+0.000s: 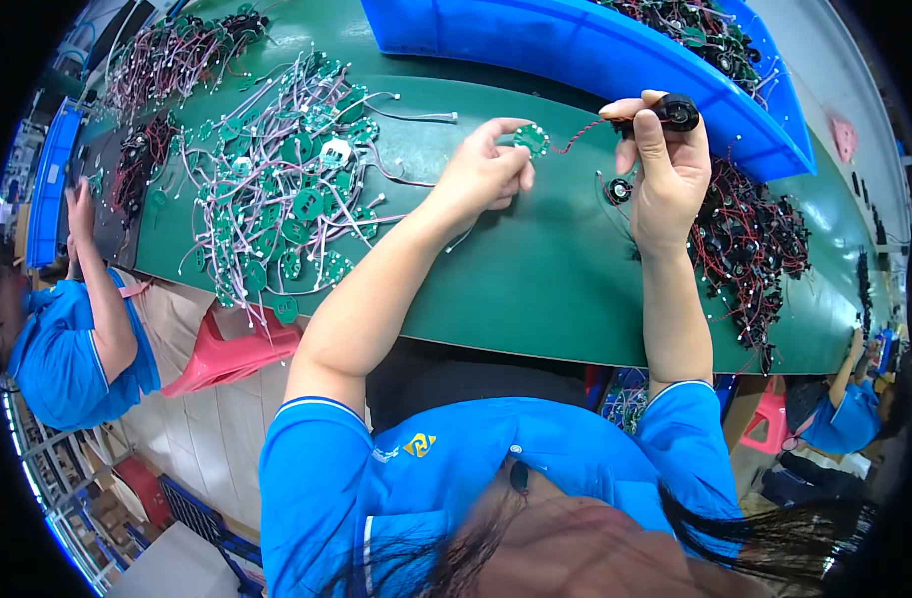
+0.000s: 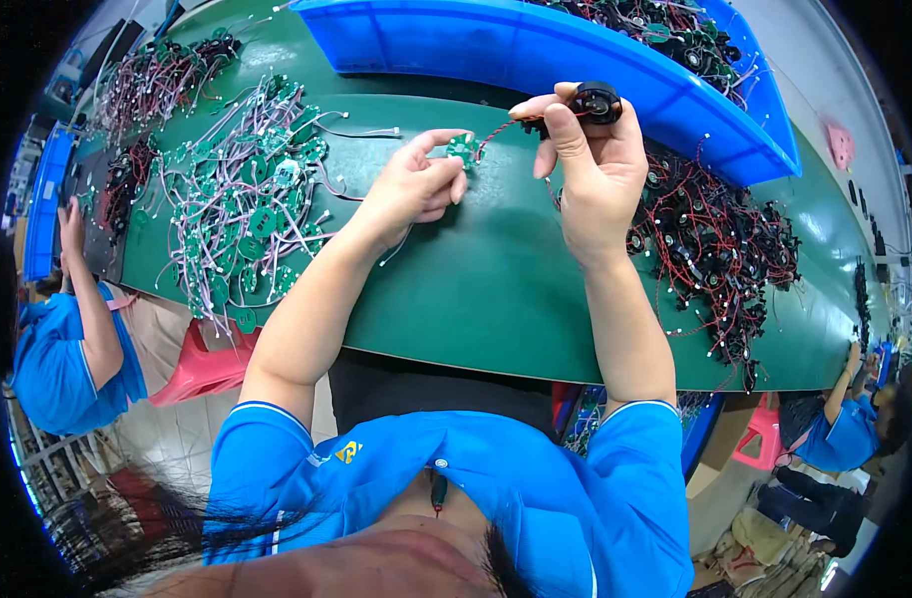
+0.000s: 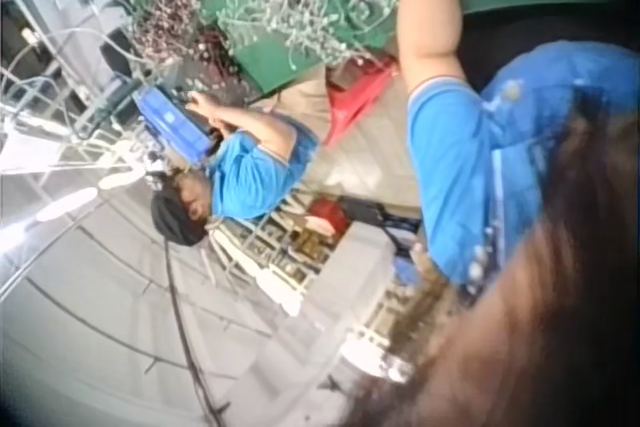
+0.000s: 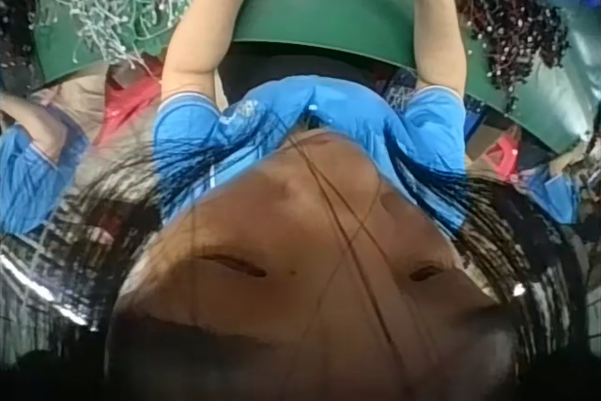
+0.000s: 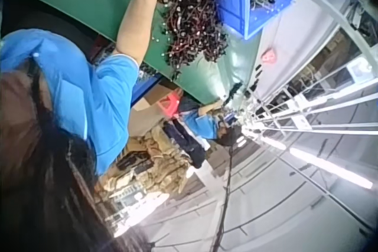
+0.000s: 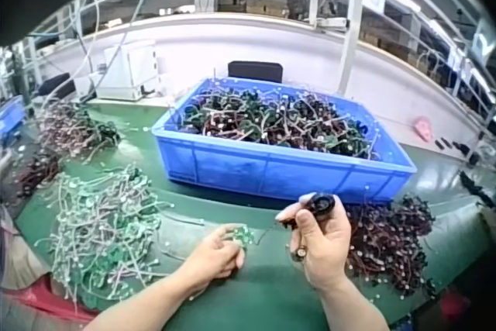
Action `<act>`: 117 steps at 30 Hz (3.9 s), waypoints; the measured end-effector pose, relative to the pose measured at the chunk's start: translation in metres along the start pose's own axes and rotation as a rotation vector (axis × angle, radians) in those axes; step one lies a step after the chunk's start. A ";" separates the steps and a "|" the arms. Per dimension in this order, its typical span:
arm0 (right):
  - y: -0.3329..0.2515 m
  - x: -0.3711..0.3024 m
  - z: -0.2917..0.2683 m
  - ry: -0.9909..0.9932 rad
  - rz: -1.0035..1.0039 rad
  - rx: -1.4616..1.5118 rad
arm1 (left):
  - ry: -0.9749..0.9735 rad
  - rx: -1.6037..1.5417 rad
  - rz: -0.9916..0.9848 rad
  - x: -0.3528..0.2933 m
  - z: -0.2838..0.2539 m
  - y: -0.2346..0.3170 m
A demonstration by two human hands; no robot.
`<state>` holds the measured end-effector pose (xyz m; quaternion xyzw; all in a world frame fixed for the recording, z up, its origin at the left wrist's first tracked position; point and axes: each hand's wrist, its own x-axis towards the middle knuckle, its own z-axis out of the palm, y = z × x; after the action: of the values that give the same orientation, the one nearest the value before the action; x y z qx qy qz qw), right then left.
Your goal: Manually assembling small electronic components by connecting wires to circuit boards and housing units.
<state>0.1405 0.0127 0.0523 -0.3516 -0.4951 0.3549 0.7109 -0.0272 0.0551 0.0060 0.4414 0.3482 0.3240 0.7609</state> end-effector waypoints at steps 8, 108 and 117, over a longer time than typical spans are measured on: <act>0.010 -0.002 0.000 0.037 0.183 0.083 | -0.018 0.061 0.010 -0.002 0.002 -0.003; 0.065 -0.022 0.033 -0.099 0.209 -0.342 | 0.376 0.405 0.429 -0.001 0.007 -0.033; 0.019 -0.054 0.015 -0.123 0.068 -0.587 | 0.425 0.364 0.581 -0.055 0.047 -0.038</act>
<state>0.1094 -0.0213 0.0152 -0.5365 -0.6064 0.2409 0.5352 -0.0120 -0.0245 0.0029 0.5723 0.4101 0.5427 0.4581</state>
